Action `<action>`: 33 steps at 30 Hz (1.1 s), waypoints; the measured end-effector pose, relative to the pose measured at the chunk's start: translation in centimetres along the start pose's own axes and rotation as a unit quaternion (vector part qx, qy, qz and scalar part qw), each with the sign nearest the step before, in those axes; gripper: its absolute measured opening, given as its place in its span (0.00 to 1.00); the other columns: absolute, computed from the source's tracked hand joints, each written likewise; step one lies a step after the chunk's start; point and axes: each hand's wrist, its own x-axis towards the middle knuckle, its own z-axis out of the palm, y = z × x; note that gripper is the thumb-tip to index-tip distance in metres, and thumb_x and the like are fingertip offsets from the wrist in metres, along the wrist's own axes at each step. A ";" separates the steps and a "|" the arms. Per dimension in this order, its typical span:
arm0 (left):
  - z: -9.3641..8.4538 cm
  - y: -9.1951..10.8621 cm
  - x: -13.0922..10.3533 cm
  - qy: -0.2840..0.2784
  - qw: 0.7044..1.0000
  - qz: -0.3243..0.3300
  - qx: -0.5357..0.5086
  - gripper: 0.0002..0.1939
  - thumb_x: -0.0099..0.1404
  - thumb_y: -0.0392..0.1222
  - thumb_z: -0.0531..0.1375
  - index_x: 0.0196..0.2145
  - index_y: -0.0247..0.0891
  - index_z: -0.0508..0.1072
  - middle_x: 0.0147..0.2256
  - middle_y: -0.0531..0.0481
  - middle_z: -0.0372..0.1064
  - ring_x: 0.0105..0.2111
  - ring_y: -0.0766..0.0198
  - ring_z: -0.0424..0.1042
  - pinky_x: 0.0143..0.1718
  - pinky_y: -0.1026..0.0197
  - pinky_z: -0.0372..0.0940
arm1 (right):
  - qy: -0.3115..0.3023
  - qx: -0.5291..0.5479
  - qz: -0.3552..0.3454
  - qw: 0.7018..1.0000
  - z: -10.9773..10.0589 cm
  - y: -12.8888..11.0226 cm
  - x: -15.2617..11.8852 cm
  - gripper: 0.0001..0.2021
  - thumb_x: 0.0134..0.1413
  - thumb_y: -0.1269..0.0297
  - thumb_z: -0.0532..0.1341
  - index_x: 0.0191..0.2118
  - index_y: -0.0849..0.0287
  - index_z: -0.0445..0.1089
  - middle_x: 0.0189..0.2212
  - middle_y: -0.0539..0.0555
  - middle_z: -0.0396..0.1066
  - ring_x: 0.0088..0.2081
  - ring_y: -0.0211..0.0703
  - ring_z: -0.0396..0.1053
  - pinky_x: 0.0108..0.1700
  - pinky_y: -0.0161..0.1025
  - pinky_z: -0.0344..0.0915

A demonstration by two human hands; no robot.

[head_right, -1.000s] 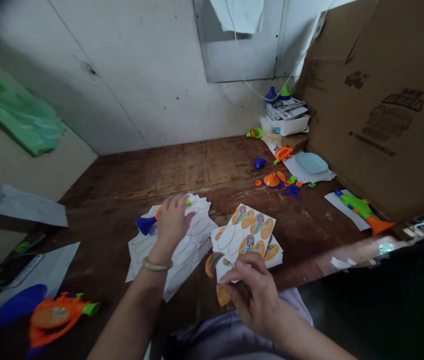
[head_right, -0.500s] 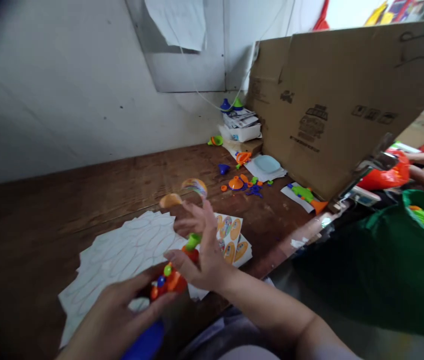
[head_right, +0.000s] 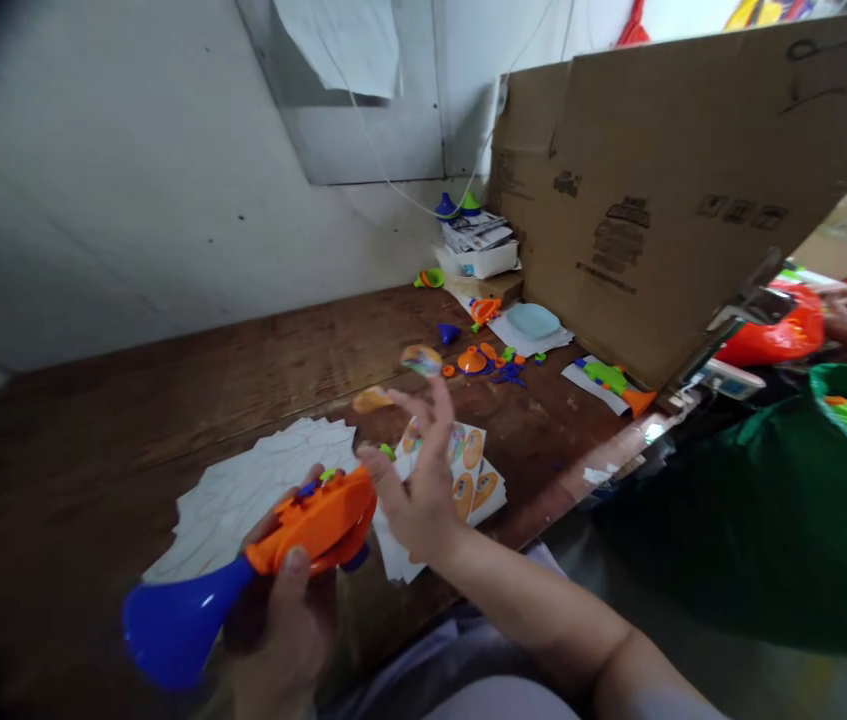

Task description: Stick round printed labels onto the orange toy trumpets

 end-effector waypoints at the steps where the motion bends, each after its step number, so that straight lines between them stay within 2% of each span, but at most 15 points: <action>1: 0.1 0.3 0.0 0.025 0.999 0.002 -0.034 0.24 0.70 0.58 0.71 0.60 0.55 0.77 0.64 0.47 0.77 0.63 0.48 0.78 0.58 0.52 0.78 | 0.022 -0.009 -0.020 1.000 -0.4 -0.1 0.2 0.42 0.72 0.63 0.63 0.80 0.44 0.38 0.59 0.60 0.74 0.62 0.51 0.75 0.62 0.55 0.77; 3: 0.4 0.9 -0.1 0.038 0.994 0.009 -0.106 0.25 0.69 0.52 0.73 0.61 0.57 0.75 0.67 0.47 0.74 0.61 0.50 0.80 0.56 0.54 0.79 | 0.036 0.008 -0.024 0.999 -1.2 -0.6 0.5 0.41 0.72 0.64 0.63 0.79 0.40 0.40 0.51 0.54 0.74 0.52 0.47 0.78 0.54 0.49 0.81; 6: 0.6 1.2 -0.5 -0.019 0.988 0.031 -0.149 0.34 0.68 0.45 0.75 0.67 0.62 0.70 0.71 0.46 0.70 0.62 0.50 0.79 0.58 0.53 0.78 | -0.002 0.055 0.008 0.998 -1.9 -2.2 0.3 0.44 0.68 0.68 0.65 0.79 0.34 0.42 0.47 0.51 0.72 0.44 0.43 0.78 0.45 0.40 0.82; 8: 0.7 0.9 -0.8 -0.059 0.986 0.056 -0.145 0.33 0.68 0.45 0.75 0.66 0.61 0.71 0.72 0.45 0.67 0.66 0.47 0.76 0.61 0.51 0.77 | -0.036 0.087 0.035 0.995 -2.0 -3.5 -0.3 0.46 0.67 0.70 0.67 0.78 0.32 0.44 0.48 0.50 0.71 0.44 0.42 0.78 0.43 0.38 0.82; 10: 0.8 0.6 -0.9 -0.070 0.982 0.110 -0.135 0.31 0.68 0.48 0.75 0.65 0.58 0.73 0.73 0.43 0.67 0.67 0.45 0.74 0.64 0.48 0.74 | -0.064 0.100 0.050 0.992 -1.7 -4.5 -1.0 0.47 0.66 0.71 0.68 0.78 0.31 0.44 0.49 0.50 0.71 0.43 0.41 0.78 0.41 0.36 0.82; 12: 0.9 0.5 -0.8 -0.068 0.977 0.160 -0.122 0.30 0.68 0.51 0.74 0.65 0.56 0.73 0.72 0.42 0.68 0.68 0.43 0.74 0.67 0.43 0.72 | -0.075 0.090 0.042 0.992 -1.3 -5.1 -1.7 0.48 0.65 0.70 0.68 0.78 0.31 0.43 0.49 0.51 0.70 0.43 0.42 0.77 0.40 0.36 0.83; 15: 1.1 0.9 -0.5 -0.066 0.975 0.192 -0.091 0.31 0.66 0.54 0.75 0.64 0.54 0.74 0.71 0.41 0.69 0.69 0.42 0.71 0.70 0.39 0.68 | -0.068 0.073 0.009 0.995 -0.6 -5.2 -2.2 0.48 0.65 0.70 0.68 0.79 0.32 0.42 0.48 0.52 0.69 0.44 0.44 0.76 0.44 0.40 0.84; 19: 1.2 1.3 -0.4 -0.058 0.975 0.204 -0.068 0.33 0.64 0.55 0.77 0.63 0.53 0.74 0.69 0.41 0.70 0.68 0.43 0.73 0.69 0.41 0.69 | -0.068 0.060 -0.010 0.996 -0.2 -5.2 -2.5 0.48 0.65 0.70 0.67 0.79 0.34 0.41 0.48 0.54 0.68 0.46 0.47 0.75 0.46 0.44 0.84; 22: 1.4 1.1 -0.5 -0.037 0.979 0.190 -0.067 0.29 0.66 0.55 0.75 0.60 0.52 0.73 0.68 0.41 0.72 0.67 0.43 0.75 0.67 0.41 0.71 | -0.077 0.060 0.007 0.995 -0.3 -5.2 -2.6 0.47 0.66 0.69 0.66 0.79 0.34 0.41 0.48 0.55 0.67 0.46 0.47 0.75 0.45 0.42 0.84; 26: 1.7 1.0 -0.6 -0.010 0.986 0.156 -0.061 0.24 0.68 0.57 0.73 0.56 0.49 0.74 0.67 0.39 0.73 0.66 0.42 0.75 0.67 0.38 0.70 | -0.089 0.127 0.052 0.987 -0.5 -5.2 -2.7 0.45 0.66 0.69 0.67 0.78 0.31 0.45 0.48 0.52 0.65 0.42 0.43 0.76 0.40 0.38 0.84; 33: 2.0 1.4 -0.4 0.011 0.988 0.144 -0.057 0.26 0.65 0.58 0.75 0.52 0.47 0.72 0.65 0.37 0.75 0.64 0.41 0.77 0.63 0.39 0.74 | -0.097 0.137 0.071 0.983 -0.5 -5.2 -2.8 0.45 0.67 0.66 0.67 0.78 0.31 0.44 0.48 0.52 0.65 0.42 0.43 0.77 0.41 0.38 0.84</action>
